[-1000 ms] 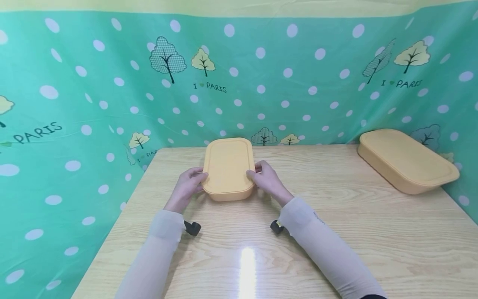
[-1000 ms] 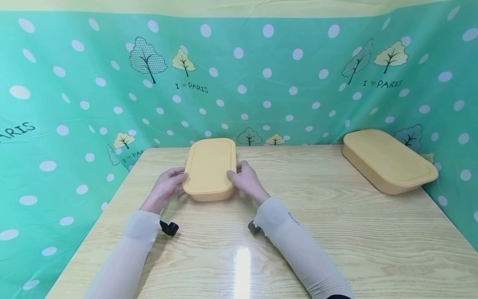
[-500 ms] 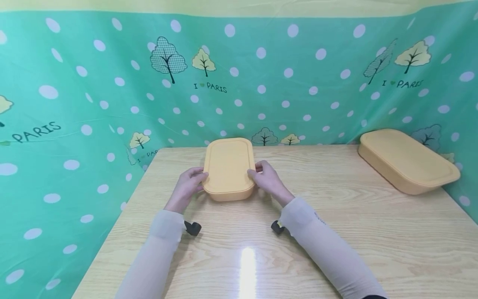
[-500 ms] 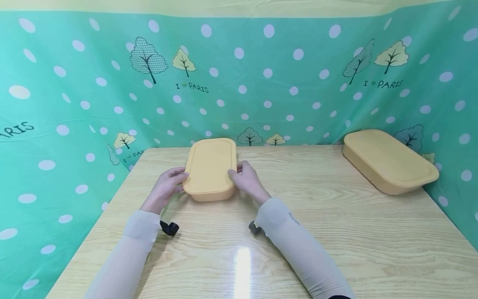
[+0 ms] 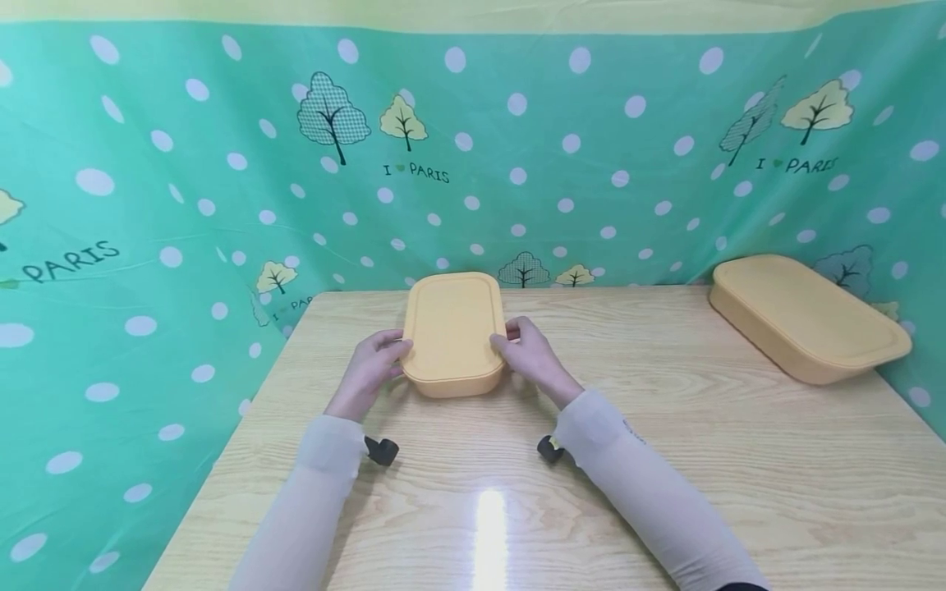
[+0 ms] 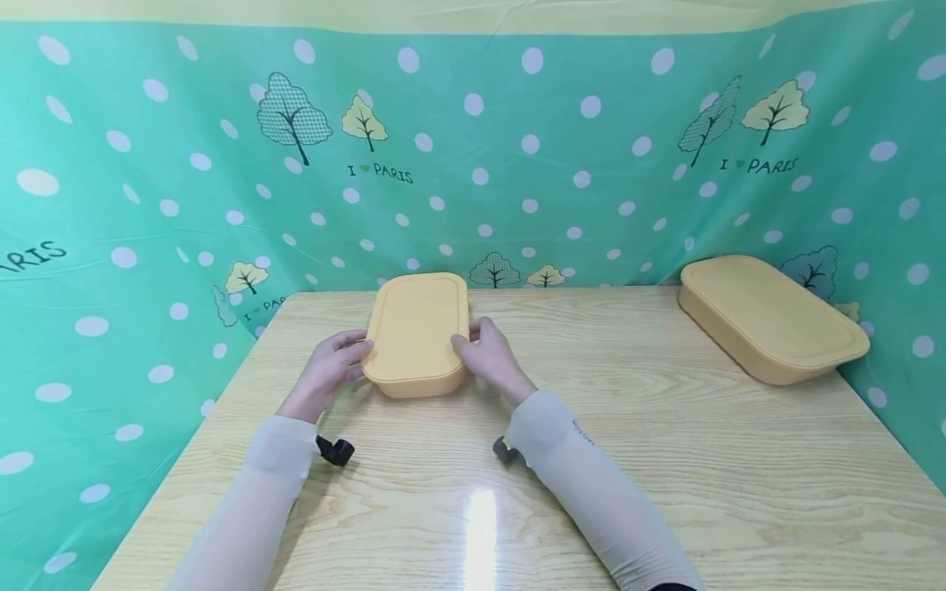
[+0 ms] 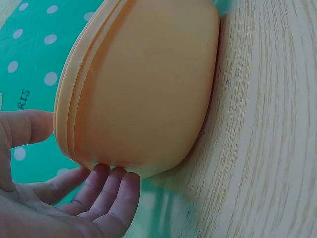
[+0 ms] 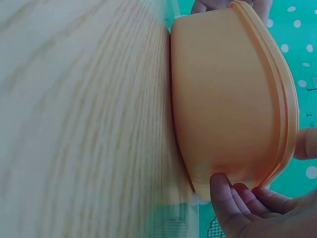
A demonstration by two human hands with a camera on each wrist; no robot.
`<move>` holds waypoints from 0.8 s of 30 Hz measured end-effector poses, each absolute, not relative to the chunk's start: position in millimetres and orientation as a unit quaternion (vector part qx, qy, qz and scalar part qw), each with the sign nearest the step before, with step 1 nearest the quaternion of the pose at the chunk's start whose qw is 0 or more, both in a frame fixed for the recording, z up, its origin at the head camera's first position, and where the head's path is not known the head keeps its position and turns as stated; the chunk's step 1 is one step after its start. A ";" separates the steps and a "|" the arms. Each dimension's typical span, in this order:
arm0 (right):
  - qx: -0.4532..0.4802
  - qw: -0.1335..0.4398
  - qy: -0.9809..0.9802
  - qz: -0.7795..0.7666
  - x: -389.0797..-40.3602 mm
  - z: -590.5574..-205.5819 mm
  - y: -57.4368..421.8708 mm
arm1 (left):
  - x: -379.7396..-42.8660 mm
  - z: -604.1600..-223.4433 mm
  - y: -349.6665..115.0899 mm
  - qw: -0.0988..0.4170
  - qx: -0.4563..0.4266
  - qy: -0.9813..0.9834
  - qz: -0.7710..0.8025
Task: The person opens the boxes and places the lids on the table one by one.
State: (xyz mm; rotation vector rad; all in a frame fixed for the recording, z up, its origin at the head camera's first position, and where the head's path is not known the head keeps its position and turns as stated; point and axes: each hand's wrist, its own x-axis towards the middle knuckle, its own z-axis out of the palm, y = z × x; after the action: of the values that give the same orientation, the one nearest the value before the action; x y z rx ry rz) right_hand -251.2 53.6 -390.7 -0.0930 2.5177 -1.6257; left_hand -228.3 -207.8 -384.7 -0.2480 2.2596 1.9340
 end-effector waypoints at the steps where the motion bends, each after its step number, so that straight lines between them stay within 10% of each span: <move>1: -0.031 0.072 0.838 -0.540 -251.2 -390.5 53.6 | -228.3 -384.4 -207.7 0.079 -0.083 0.755 0.645; 24: -0.040 0.069 0.840 -0.536 -249.5 -388.7 53.8 | -227.4 -380.9 -208.4 0.079 -0.082 0.749 0.653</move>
State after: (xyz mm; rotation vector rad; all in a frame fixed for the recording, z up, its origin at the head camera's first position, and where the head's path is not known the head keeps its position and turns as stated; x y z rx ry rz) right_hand -249.5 53.8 -388.7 -0.1197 2.5296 -1.6134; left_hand -227.4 -208.4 -380.9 -0.2446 2.2414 1.9534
